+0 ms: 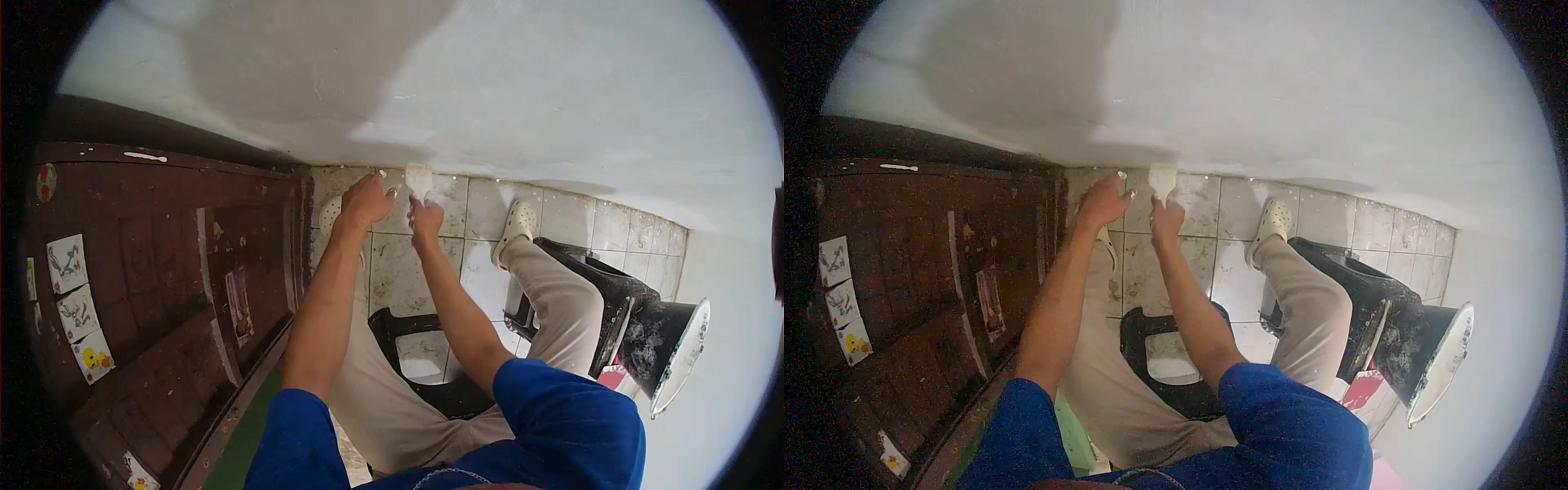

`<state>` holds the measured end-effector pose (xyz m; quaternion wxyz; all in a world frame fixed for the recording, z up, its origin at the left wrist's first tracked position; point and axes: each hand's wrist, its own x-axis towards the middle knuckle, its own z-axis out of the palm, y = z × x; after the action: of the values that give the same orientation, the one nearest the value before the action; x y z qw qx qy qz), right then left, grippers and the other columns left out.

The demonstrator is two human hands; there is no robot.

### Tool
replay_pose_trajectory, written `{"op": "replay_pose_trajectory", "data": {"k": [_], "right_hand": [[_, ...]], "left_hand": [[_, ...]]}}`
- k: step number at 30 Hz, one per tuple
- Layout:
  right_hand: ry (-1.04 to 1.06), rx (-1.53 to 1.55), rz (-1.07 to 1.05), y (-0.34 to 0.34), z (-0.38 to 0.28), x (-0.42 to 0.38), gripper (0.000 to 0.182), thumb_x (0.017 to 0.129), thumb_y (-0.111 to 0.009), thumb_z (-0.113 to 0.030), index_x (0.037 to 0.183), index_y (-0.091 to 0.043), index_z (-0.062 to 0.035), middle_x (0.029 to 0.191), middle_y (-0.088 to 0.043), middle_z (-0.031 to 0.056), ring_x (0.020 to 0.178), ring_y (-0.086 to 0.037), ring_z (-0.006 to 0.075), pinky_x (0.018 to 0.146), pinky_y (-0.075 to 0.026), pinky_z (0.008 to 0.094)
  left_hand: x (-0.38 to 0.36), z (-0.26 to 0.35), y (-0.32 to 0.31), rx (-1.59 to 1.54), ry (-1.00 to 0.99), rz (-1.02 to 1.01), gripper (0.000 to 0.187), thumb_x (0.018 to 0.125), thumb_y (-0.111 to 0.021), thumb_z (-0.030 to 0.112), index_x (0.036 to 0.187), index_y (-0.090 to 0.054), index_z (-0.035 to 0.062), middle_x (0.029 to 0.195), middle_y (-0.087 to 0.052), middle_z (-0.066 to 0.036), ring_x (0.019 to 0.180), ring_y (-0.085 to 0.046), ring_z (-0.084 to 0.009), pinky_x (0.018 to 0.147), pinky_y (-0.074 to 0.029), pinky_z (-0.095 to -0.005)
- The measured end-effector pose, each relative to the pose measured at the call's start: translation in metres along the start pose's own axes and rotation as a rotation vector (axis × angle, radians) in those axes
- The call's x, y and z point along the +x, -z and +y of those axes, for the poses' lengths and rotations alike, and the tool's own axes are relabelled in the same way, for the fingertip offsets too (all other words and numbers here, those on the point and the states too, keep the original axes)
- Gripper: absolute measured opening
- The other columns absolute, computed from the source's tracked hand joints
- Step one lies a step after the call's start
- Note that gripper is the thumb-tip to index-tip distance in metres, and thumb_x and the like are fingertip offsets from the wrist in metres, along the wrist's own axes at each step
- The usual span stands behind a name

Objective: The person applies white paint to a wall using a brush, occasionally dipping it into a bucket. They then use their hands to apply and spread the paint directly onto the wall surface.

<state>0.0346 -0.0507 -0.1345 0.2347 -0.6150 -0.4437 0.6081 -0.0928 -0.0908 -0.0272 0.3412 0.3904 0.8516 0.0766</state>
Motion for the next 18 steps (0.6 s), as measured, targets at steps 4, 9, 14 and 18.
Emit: {"op": "replay_pose_trajectory", "data": {"k": [4,9,14,18], "right_hand": [[0.097,0.059,-0.008,-0.002,-0.020,0.015,0.016,0.081,-0.064,-0.014,0.074,-0.056,-0.0015,0.054,-0.049,0.0008,0.043,-0.040,0.0084,0.040,-0.028,0.0261],[0.157,0.174,-0.086,0.023,-0.092,-0.055,0.017,0.081,-0.065,-0.016,0.074,-0.055,-0.0056,0.053,-0.046,-0.0019,0.040,-0.037,0.0048,0.036,-0.024,0.0228],[0.028,0.209,-0.089,0.032,-0.083,-0.079,0.016,0.080,-0.066,-0.016,0.075,-0.055,-0.0062,0.053,-0.045,-0.0032,0.040,-0.037,0.0044,0.035,-0.024,0.0223],[-0.018,0.133,-0.048,0.016,-0.025,-0.022,0.015,0.080,-0.066,-0.014,0.073,-0.055,-0.0062,0.054,-0.046,-0.0028,0.039,-0.037,0.0050,0.035,-0.024,0.0225]], "left_hand": [[0.005,-0.003,-0.004,-0.014,-0.017,-0.001,0.046,0.083,-0.057,0.031,0.117,-0.051,0.0011,0.115,-0.057,-0.019,0.107,-0.054,-0.0347,0.091,-0.043,-0.0427],[0.003,-0.003,-0.006,0.001,0.017,0.002,0.044,0.083,-0.056,0.032,0.115,-0.053,0.0009,0.116,-0.056,-0.019,0.108,-0.054,-0.0343,0.091,-0.043,-0.0429],[0.013,-0.016,-0.022,-0.023,-0.029,0.056,0.044,0.084,-0.056,0.032,0.114,-0.054,0.0011,0.116,-0.056,-0.018,0.108,-0.053,-0.0341,0.091,-0.043,-0.0432],[0.005,-0.011,-0.010,-0.032,-0.027,0.046,0.044,0.084,-0.056,0.033,0.114,-0.054,0.0011,0.116,-0.056,-0.018,0.108,-0.054,-0.0340,0.091,-0.043,-0.0434]]}}
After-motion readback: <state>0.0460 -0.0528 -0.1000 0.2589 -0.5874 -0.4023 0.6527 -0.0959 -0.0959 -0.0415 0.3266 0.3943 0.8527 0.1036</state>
